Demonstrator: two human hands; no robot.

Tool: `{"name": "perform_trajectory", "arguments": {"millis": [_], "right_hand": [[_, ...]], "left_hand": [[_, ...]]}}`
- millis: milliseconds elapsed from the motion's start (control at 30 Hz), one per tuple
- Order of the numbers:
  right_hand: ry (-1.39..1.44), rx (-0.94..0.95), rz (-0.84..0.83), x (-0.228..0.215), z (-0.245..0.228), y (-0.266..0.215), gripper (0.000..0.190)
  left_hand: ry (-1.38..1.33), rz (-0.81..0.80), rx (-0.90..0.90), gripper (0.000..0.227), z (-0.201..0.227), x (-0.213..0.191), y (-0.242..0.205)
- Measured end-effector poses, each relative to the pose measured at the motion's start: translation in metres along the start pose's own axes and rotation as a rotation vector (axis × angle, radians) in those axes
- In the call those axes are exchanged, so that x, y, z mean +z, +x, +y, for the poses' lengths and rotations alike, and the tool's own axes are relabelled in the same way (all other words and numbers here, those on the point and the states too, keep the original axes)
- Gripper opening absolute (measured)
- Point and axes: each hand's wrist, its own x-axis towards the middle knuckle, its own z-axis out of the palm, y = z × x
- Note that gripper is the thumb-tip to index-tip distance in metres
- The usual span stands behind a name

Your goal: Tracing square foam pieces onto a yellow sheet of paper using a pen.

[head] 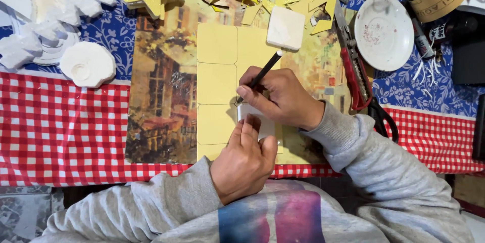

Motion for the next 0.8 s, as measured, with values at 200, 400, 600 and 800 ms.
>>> {"name": "perform_trajectory", "arguments": {"millis": [200,400,600,800], "right_hand": [[0.043,0.001,0.014,0.003,0.003,-0.003,0.022],[0.028,-0.022,-0.004,0.005,0.004,-0.002,0.021],[0.027,-0.005,-0.027,0.008,0.007,0.003,0.021],[0.085,0.02,-0.005,0.007,0.013,0.005,0.019]], "left_hand": [[0.0,0.015,-0.006,0.022,0.002,0.0,0.001],[0.011,0.023,-0.003,0.02,0.0,0.001,-0.001],[-0.036,-0.037,0.021,0.021,-0.001,0.001,0.0],[-0.01,0.016,0.005,0.021,-0.001,0.002,0.0]]}}
